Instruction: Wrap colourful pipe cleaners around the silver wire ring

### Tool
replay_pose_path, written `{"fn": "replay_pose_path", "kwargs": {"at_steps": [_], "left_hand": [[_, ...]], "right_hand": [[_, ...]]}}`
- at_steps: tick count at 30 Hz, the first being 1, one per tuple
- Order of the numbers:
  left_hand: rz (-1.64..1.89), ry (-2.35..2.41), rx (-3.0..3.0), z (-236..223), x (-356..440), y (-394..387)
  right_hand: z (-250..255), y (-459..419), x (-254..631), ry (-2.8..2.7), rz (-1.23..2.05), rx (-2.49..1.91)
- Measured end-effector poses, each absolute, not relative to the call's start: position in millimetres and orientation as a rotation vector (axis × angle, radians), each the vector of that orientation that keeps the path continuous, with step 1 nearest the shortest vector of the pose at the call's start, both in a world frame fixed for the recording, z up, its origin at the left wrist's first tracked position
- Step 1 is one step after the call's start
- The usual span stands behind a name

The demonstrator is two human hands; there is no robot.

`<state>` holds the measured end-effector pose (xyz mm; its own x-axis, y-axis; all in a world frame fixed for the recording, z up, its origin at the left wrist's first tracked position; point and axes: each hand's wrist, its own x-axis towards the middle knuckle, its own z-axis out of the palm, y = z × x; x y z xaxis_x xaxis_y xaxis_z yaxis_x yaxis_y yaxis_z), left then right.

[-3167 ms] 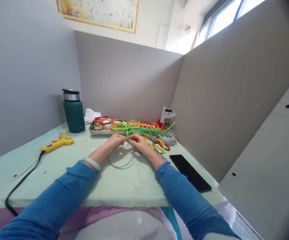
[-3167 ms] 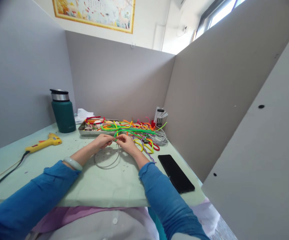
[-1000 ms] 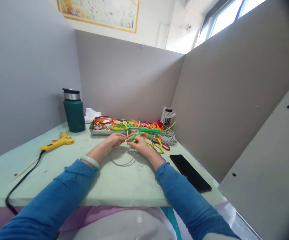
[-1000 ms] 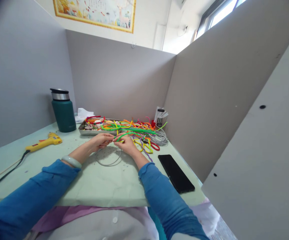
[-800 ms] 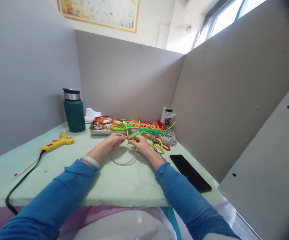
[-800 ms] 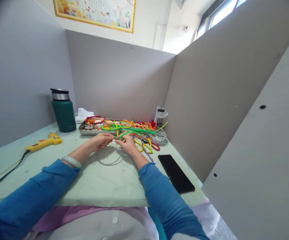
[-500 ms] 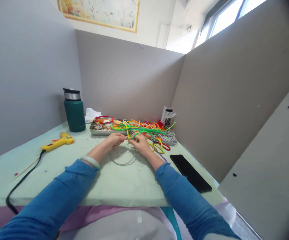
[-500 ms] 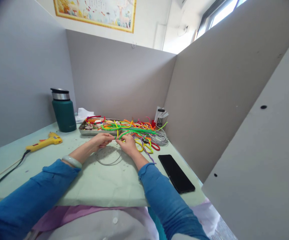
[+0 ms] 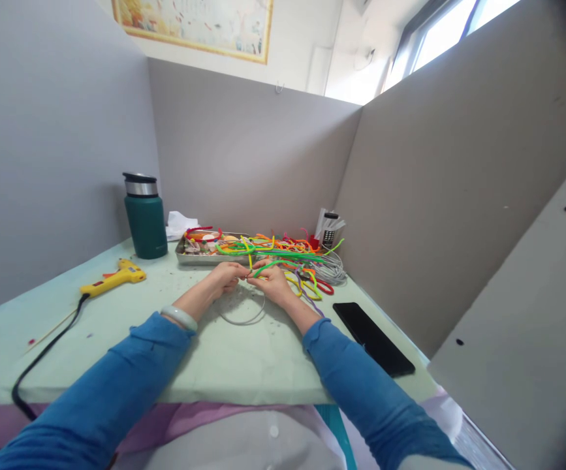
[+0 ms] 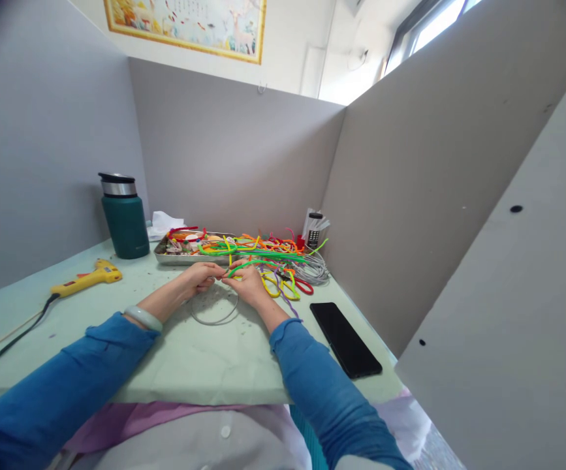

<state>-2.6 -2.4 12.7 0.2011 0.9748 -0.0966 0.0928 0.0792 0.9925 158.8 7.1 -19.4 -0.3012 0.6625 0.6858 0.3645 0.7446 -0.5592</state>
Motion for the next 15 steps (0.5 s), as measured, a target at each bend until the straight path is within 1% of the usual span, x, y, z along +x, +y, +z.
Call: {"fn": "replay_pose_path", "kwargs": {"at_steps": [15], "left_hand": [[0.924,1.043,1.260,12.6,-5.5,1.7]], "right_hand": [[-19.9,8.9,162.3,-1.988,0.342,-0.771]]}}
